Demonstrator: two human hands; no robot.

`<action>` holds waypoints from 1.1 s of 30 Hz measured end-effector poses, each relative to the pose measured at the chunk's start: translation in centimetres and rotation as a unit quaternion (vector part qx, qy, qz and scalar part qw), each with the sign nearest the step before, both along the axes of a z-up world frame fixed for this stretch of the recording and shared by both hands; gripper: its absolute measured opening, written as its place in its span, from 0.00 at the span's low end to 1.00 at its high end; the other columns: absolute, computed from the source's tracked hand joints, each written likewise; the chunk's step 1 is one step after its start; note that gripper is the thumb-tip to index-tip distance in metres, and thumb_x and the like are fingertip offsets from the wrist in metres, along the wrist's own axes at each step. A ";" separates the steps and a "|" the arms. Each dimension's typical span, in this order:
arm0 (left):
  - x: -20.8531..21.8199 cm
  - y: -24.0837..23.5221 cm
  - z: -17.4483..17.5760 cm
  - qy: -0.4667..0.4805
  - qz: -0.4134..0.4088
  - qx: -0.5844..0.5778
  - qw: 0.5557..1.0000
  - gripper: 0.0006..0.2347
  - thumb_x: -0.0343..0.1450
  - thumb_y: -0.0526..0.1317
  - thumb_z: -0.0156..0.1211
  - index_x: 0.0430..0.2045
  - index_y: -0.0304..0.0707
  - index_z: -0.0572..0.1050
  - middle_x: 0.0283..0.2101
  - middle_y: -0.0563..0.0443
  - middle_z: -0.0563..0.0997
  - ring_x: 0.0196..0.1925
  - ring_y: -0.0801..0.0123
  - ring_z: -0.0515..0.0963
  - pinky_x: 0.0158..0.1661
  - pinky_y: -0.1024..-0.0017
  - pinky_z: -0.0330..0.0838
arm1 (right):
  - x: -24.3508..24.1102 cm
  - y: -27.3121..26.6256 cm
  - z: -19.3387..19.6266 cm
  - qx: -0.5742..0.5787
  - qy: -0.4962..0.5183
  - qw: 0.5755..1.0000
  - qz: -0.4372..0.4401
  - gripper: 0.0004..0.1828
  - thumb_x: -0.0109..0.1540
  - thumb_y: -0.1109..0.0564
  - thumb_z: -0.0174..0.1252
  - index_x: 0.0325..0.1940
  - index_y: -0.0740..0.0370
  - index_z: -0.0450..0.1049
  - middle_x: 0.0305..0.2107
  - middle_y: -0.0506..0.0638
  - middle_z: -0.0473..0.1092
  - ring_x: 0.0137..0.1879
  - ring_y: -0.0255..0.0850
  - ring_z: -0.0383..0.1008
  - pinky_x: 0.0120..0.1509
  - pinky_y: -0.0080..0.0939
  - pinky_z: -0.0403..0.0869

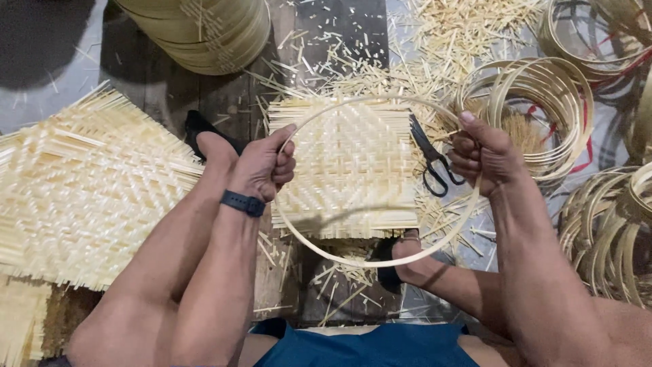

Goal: The person sits on the floor assembling round woven bamboo trays. They press a woven bamboo sheet into a bamboo rim, trim excess strips with scissors, shape the assembly on a round wooden form, and stack the finished tray with others.

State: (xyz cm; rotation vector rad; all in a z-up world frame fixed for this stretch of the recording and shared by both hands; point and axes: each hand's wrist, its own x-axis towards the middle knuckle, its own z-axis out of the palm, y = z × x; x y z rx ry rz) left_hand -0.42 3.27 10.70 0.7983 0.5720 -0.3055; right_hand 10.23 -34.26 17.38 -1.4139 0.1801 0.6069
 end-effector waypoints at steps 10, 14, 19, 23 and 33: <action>0.4 0.2 2.9 0.020 0.084 -0.037 0.996 0.18 0.75 0.53 0.55 0.26 0.34 0.75 0.15 0.59 0.68 0.16 0.78 0.64 0.18 0.80 0.58 | -1.5 1.7 -2.2 0.121 0.024 0.987 -0.098 0.25 0.68 0.38 0.56 0.40 0.65 0.74 0.15 0.40 0.56 0.20 0.30 0.54 0.23 0.31 0.58; -1.0 -1.1 -3.1 0.000 0.117 -0.070 0.991 0.19 0.75 0.53 0.52 0.29 0.33 0.76 0.16 0.57 0.70 0.17 0.77 0.65 0.19 0.80 0.61 | -0.5 1.3 -5.7 0.172 0.016 0.975 -0.137 0.22 0.70 0.40 0.58 0.38 0.63 0.74 0.16 0.40 0.55 0.19 0.29 0.51 0.21 0.30 0.54; -1.7 -1.8 -11.2 -0.051 0.203 -0.177 0.962 0.15 0.77 0.48 0.60 0.25 0.38 0.70 0.15 0.59 0.67 0.15 0.78 0.62 0.16 0.80 0.57 | -0.3 1.7 -5.9 0.042 -0.001 0.983 -0.179 0.24 0.67 0.40 0.58 0.24 0.54 0.63 0.11 0.39 0.51 0.14 0.30 0.48 0.15 0.35 0.50; -1.6 -2.5 -10.2 -0.045 0.208 -0.168 0.963 0.14 0.76 0.48 0.60 0.27 0.37 0.74 0.15 0.59 0.67 0.15 0.79 0.63 0.16 0.81 0.58 | 0.3 1.2 -7.5 0.105 0.008 0.982 -0.157 0.24 0.71 0.40 0.59 0.27 0.57 0.69 0.12 0.38 0.52 0.15 0.28 0.50 0.15 0.31 0.52; -1.1 -1.1 -17.2 0.056 0.169 0.471 0.864 0.06 0.64 0.36 0.71 0.31 0.37 0.84 0.32 0.51 0.85 0.31 0.72 0.83 0.34 0.73 0.79 | 0.0 1.8 -17.6 -0.351 -0.249 0.902 -0.027 0.16 0.57 0.62 0.66 0.49 0.65 0.81 0.33 0.55 0.79 0.36 0.38 0.79 0.40 0.37 0.78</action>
